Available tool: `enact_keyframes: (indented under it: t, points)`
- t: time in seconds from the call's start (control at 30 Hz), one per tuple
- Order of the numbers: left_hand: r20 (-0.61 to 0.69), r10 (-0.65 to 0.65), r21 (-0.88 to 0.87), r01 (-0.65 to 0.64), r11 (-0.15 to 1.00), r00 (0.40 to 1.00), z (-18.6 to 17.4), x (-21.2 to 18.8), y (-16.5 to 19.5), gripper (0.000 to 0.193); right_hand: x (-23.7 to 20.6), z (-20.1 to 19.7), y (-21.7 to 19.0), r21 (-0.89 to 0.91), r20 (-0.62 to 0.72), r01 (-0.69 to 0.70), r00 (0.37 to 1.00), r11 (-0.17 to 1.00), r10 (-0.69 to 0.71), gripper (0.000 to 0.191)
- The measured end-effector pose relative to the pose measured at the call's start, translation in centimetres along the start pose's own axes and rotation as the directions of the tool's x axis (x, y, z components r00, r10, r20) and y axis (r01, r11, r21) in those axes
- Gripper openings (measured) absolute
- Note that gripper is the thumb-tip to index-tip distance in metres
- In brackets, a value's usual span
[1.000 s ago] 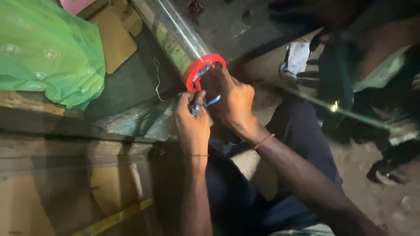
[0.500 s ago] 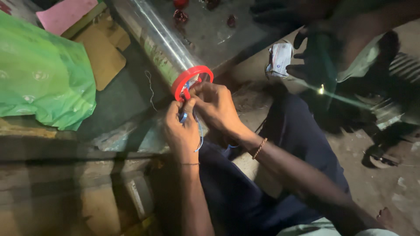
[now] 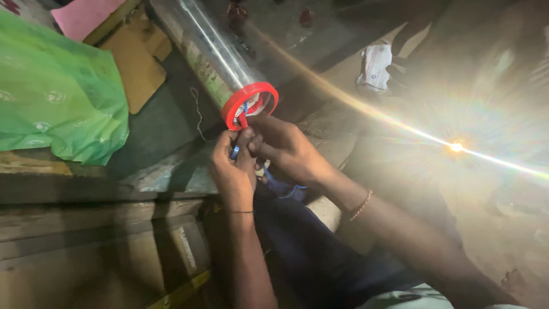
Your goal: The person ties a white string around a blue wire attached to a metal cylinder with a red cap. They repeatedly wrap and knot the string to secure the wire to the cylinder.
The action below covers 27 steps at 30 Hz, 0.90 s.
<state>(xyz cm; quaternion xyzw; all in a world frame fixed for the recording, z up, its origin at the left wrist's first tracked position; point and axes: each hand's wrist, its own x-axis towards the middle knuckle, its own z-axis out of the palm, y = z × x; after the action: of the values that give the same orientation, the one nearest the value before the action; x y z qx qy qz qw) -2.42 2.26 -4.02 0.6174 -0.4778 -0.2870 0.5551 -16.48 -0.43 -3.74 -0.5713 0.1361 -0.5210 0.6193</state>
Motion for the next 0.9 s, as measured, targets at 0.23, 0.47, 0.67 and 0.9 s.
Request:
enact_keyframes:
  t: [0.23, 0.47, 0.67, 0.9]
  points:
    - [-0.025, 0.018, 0.096, -0.016, 0.995, 1.000, 0.1, 0.0, 0.5, 0.027, -2.4, 1.1, 1.7, -0.099, -0.240, -0.198, 0.956, 0.975, 0.169, 0.037]
    - [-0.117, 0.116, 0.323, -0.073, 0.944, 0.986, 0.4, -0.3, 0.9, 0.025, -4.9, 1.8, 0.8, -0.212, -0.268, -0.235, 0.947, 0.948, 0.175, 0.029]
    - [-0.098, 0.228, 0.382, -0.175, 0.907, 0.969, 0.6, -0.4, 1.1, 0.031, -5.3, 2.1, 0.4, -0.412, -0.243, -0.231, 0.960, 0.881, 0.138, 0.013]
    - [0.035, 0.337, 0.539, -0.302, 0.787, 0.941, -0.3, -1.9, 3.9, 0.038, -5.5, -1.4, -0.1, -0.321, -0.087, -0.251, 0.968, 0.913, 0.236, 0.009]
